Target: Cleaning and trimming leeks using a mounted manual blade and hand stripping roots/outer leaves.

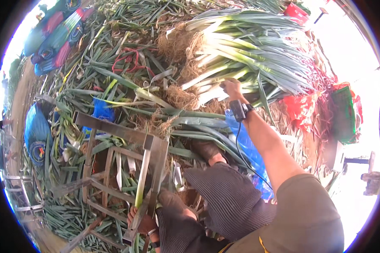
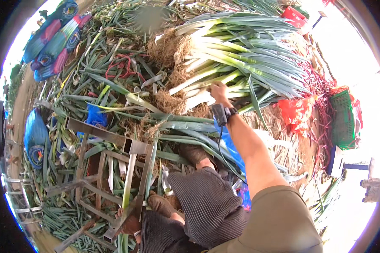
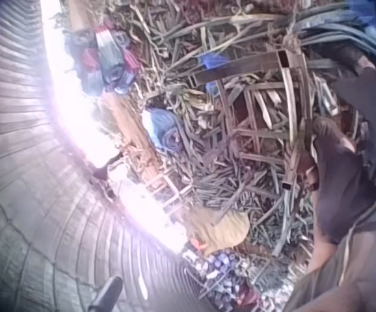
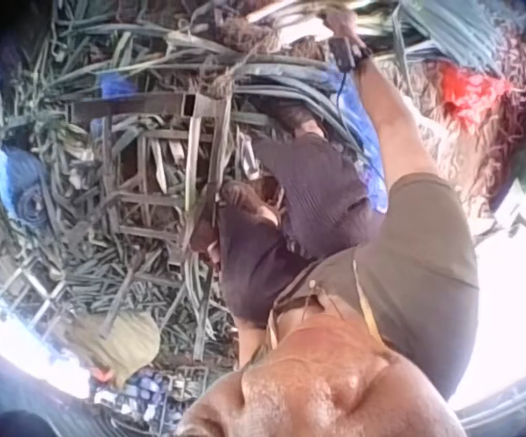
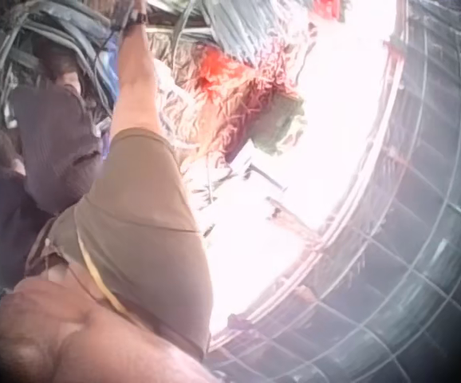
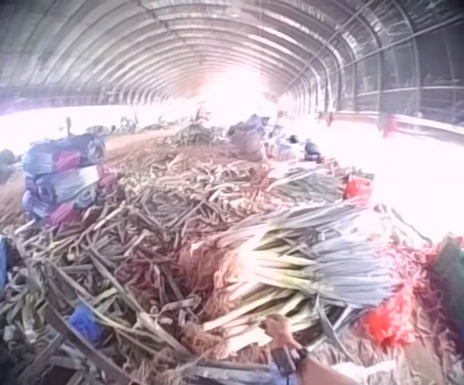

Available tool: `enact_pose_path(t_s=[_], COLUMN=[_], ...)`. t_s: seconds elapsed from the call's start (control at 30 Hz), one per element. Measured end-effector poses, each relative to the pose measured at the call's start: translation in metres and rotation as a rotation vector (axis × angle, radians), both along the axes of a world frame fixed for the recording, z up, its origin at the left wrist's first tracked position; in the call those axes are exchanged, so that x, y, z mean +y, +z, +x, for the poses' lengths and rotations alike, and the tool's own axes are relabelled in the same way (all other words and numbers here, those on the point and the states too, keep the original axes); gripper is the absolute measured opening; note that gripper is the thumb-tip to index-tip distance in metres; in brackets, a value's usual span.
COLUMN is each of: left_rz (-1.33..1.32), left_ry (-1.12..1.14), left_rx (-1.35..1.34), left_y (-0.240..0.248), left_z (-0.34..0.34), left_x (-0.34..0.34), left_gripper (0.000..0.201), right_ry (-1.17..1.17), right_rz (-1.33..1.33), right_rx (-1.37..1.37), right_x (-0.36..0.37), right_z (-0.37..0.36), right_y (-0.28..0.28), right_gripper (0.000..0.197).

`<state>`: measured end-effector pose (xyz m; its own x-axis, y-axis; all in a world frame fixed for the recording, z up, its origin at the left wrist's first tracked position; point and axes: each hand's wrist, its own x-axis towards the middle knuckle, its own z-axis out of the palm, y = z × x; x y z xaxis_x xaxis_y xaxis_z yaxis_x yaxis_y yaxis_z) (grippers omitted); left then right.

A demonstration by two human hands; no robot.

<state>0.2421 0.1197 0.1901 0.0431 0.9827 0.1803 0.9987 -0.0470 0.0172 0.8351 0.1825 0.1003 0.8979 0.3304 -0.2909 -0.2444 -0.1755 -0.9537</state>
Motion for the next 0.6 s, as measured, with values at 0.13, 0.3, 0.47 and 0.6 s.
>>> enact_pose_path(t_s=[0.13, 0.3, 0.47, 0.6], left_rz=[0.036, 0.035, 0.037, 0.028], left_ry=[-0.041, -0.102, -0.148, -0.153], left_rx=[0.09, 0.117, 0.14, 0.175], left_y=[-0.016, -0.034, -0.043, -0.046], left_z=[-0.04, -0.05, -0.05, -0.054], left_x=[-0.007, -0.006, 0.0, 0.002], left_gripper=[0.02, 0.021, 0.022, 0.023], right_ry=[0.057, -0.08, -0.153, -0.254], right_rz=[0.435, 0.686, 0.987, 0.955], right_rx=[0.31, 0.539, 0.641, 0.635], right_x=[0.034, 0.071, 0.086, 0.104], right_z=[0.022, 0.082, 0.105, 0.096], right_y=[0.011, 0.01, 0.014, 0.013], right_gripper=[0.027, 0.058, 0.061, 0.051])
